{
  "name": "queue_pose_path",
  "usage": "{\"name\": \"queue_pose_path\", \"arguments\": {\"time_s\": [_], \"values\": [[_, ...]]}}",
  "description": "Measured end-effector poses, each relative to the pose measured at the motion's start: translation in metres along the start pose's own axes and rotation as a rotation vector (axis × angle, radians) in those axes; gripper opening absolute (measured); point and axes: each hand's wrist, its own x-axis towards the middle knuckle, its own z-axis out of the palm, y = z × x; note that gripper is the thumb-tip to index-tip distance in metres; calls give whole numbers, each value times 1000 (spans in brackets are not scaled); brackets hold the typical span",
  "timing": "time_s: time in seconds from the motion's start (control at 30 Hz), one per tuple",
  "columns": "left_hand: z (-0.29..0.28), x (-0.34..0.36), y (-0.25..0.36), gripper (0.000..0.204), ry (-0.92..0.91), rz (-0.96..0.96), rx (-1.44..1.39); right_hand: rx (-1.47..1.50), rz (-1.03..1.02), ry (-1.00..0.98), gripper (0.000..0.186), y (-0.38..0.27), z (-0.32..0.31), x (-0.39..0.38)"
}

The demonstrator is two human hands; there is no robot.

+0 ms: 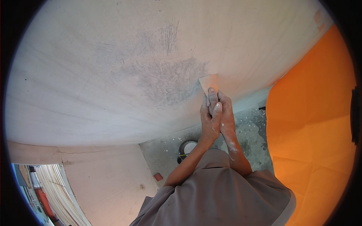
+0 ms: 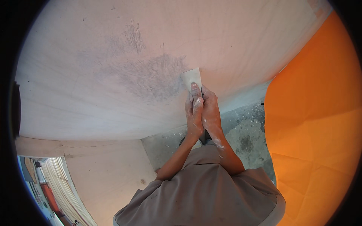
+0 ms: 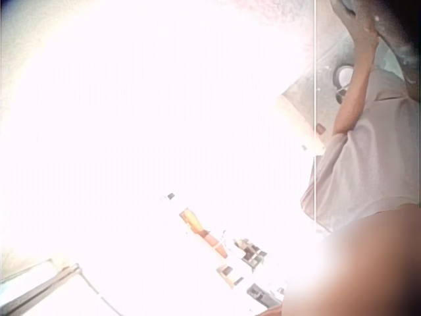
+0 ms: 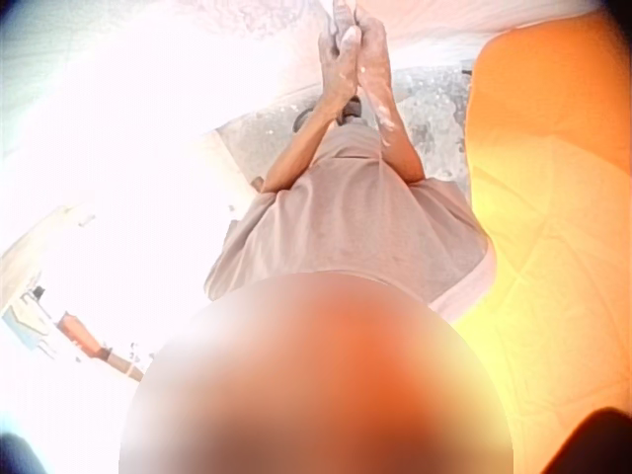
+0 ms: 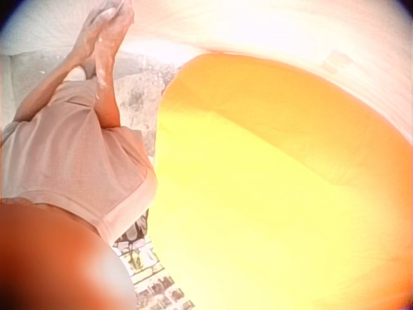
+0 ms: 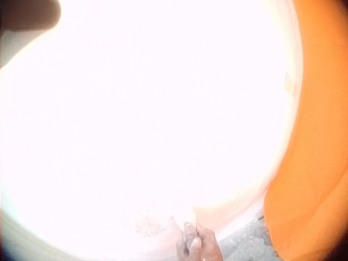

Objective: Scrape and smooth a damaged area on a wall using a putty knife.

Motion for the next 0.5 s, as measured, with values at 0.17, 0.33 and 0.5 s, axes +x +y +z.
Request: {"name": "queue_pose_path", "arguments": {"time_s": [0.17, 0.33, 0.5], "values": [[-12, 10, 6, 41, -20, -39, 69, 78, -42, -1, 45, 13, 8, 8], [-13, 14, 20, 39, 15, 29, 143, 311, -33, -94, 44, 6, 16, 6], [-9, 25, 48, 39, -123, -20, 311, 374, -83, -47, 42, -14, 20, 11]]}}
